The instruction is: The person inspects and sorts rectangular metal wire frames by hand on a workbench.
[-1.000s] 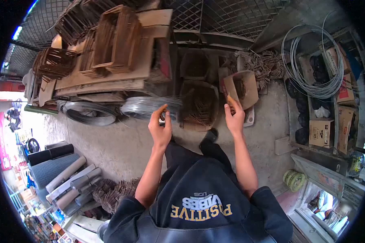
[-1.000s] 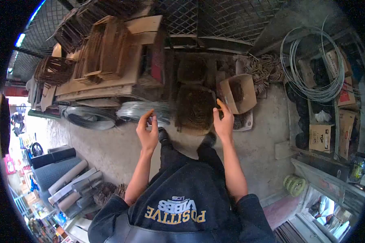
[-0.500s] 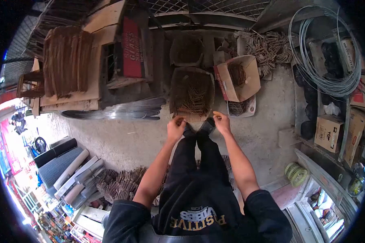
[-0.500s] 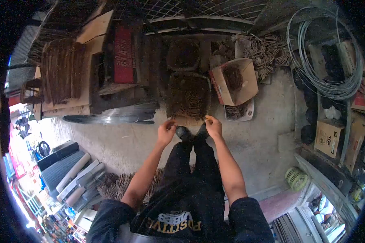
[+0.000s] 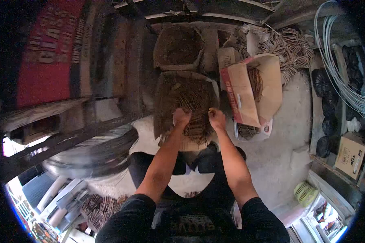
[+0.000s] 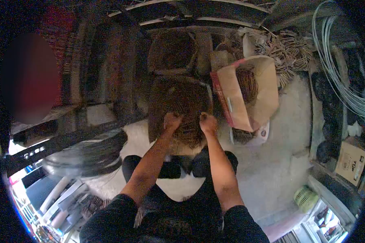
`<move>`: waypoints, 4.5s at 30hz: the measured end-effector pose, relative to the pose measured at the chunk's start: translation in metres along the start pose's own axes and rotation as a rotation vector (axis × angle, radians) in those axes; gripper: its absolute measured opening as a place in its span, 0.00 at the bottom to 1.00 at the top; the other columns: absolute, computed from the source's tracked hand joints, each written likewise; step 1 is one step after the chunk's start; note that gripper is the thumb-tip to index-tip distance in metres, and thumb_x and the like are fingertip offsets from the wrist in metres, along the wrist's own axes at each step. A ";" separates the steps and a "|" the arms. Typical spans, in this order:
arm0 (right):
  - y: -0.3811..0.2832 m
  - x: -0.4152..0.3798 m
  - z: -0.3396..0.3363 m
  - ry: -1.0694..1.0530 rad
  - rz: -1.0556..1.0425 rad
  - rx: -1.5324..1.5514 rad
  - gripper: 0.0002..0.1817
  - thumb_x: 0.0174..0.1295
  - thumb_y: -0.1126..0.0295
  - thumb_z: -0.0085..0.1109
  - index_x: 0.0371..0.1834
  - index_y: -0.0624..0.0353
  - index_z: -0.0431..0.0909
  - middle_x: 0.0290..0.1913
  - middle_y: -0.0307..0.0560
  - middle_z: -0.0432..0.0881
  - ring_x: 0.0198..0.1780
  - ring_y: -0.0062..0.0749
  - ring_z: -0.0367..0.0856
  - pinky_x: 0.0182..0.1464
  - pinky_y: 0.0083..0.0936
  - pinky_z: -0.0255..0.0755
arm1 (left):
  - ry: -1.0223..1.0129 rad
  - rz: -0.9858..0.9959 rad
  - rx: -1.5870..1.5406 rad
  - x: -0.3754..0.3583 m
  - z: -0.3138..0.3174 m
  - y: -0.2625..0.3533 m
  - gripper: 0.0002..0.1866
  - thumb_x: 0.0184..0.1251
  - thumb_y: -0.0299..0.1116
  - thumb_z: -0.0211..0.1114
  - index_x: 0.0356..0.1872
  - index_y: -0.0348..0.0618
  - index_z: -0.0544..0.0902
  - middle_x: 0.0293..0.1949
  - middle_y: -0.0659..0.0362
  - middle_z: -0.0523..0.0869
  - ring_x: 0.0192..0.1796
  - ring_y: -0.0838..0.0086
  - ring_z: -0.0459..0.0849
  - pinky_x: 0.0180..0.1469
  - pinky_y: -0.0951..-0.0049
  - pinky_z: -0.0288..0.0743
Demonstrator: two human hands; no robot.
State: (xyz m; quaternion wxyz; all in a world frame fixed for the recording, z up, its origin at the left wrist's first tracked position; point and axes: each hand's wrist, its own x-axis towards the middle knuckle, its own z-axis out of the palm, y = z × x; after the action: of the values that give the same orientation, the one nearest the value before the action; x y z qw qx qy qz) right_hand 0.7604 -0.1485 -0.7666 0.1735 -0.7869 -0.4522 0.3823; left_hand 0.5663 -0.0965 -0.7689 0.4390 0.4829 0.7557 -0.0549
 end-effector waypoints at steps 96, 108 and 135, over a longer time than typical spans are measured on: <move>-0.808 -0.434 -0.072 0.525 -0.949 0.111 0.07 0.74 0.71 0.66 0.51 0.52 0.90 0.45 0.45 0.86 0.35 0.49 0.90 0.35 0.42 0.83 | 0.755 0.721 -0.240 -0.423 -0.846 -0.095 0.14 0.65 0.37 0.73 0.47 0.44 0.96 0.38 0.46 0.95 0.42 0.53 0.96 0.49 0.60 0.88; -0.793 -0.436 -0.069 0.494 -0.973 0.158 0.14 0.73 0.73 0.66 0.59 0.53 0.91 0.51 0.48 0.88 0.37 0.49 0.91 0.38 0.41 0.85 | 0.858 0.750 -0.164 -0.416 -0.835 -0.102 0.13 0.66 0.40 0.74 0.42 0.43 0.96 0.34 0.47 0.94 0.38 0.52 0.94 0.44 0.58 0.87; -0.603 -0.437 -0.192 0.083 -0.785 0.216 0.17 0.71 0.74 0.67 0.63 0.56 0.89 0.63 0.51 0.87 0.58 0.51 0.90 0.55 0.36 0.85 | 1.265 0.738 -0.416 -0.494 -0.665 -0.092 0.18 0.74 0.36 0.74 0.60 0.41 0.89 0.47 0.52 0.88 0.45 0.61 0.83 0.51 0.59 0.77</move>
State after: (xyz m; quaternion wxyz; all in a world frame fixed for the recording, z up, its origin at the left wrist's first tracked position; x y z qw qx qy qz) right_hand 0.4264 -0.1833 -0.0743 0.4059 -0.5467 -0.6679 0.3004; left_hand 0.1618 -0.1442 -0.0417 -0.0059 0.5512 0.6474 0.5263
